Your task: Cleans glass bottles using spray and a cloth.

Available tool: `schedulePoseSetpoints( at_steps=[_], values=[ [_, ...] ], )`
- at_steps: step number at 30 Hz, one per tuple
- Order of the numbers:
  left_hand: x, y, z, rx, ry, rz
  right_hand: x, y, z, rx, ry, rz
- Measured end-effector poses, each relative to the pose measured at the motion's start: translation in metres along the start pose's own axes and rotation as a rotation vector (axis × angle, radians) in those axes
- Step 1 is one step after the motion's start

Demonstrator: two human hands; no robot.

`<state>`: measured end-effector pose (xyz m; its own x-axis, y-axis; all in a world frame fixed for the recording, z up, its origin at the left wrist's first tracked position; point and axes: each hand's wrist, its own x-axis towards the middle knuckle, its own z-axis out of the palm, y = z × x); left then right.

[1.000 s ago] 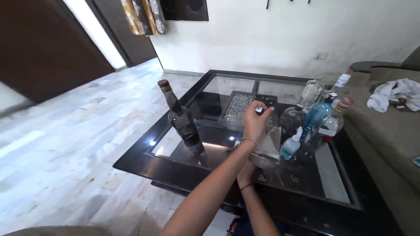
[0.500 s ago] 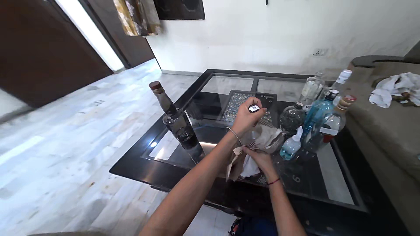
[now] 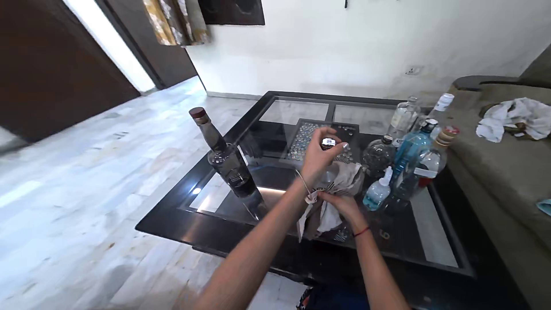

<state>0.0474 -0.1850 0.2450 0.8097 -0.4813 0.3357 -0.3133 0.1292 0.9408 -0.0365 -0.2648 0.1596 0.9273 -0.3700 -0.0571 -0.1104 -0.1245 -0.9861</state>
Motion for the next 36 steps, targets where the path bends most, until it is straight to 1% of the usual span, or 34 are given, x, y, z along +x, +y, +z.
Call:
schedulePoseSetpoints(
  at_steps=[2,4,6,8,10,12,14,17,20,22,23,25,26,28,29,31,33,36],
  values=[
    [-0.021,0.001,0.017,0.106,0.255,-0.085,-0.011,-0.001,0.019,-0.031,0.103,-0.037],
    [-0.026,0.002,0.029,0.152,0.387,-0.175,-0.022,0.009,0.037,-0.007,0.198,-0.094],
    [-0.019,0.003,0.036,0.203,0.460,-0.194,-0.029,0.008,0.044,-0.004,0.243,-0.051],
    [-0.012,0.002,0.035,0.234,0.446,-0.189,-0.027,0.005,0.044,-0.004,0.265,-0.037],
    [-0.006,-0.002,0.028,0.209,0.369,-0.145,-0.018,0.005,0.037,0.027,0.240,-0.064],
    [-0.001,-0.007,0.016,0.096,0.256,-0.099,-0.011,0.001,0.027,0.044,0.139,-0.037],
    [0.004,-0.012,0.002,-0.024,0.101,-0.076,-0.003,0.002,0.016,0.035,0.028,-0.028],
    [0.015,-0.019,-0.017,-0.113,-0.165,-0.047,0.010,0.002,-0.002,0.013,-0.108,0.012],
    [0.027,-0.023,-0.028,-0.144,-0.387,-0.045,0.019,0.000,-0.012,0.086,-0.178,-0.005],
    [0.032,-0.026,-0.034,-0.170,-0.452,-0.049,0.021,-0.004,-0.014,0.098,-0.201,0.006],
    [0.033,-0.027,-0.036,-0.181,-0.458,-0.046,0.021,-0.004,-0.014,0.096,-0.206,0.004],
    [0.030,-0.026,-0.037,-0.178,-0.414,-0.032,0.021,-0.002,-0.011,0.083,-0.195,-0.012],
    [0.026,-0.026,-0.036,-0.165,-0.356,-0.008,0.020,-0.003,-0.008,0.092,-0.183,-0.018],
    [0.016,-0.026,-0.025,-0.088,-0.168,0.043,0.017,0.000,-0.004,0.113,-0.155,-0.062],
    [0.008,-0.026,-0.017,0.002,-0.047,0.042,0.015,0.002,-0.002,0.107,-0.142,-0.077],
    [-0.013,-0.021,-0.002,0.251,0.157,-0.036,0.008,0.001,0.001,0.033,-0.092,-0.048],
    [-0.031,-0.021,0.008,0.446,0.247,-0.110,-0.001,-0.003,0.008,-0.023,-0.026,-0.021],
    [-0.032,-0.025,0.010,0.539,0.274,-0.203,-0.010,-0.005,0.022,-0.056,0.059,-0.047]
  ],
)
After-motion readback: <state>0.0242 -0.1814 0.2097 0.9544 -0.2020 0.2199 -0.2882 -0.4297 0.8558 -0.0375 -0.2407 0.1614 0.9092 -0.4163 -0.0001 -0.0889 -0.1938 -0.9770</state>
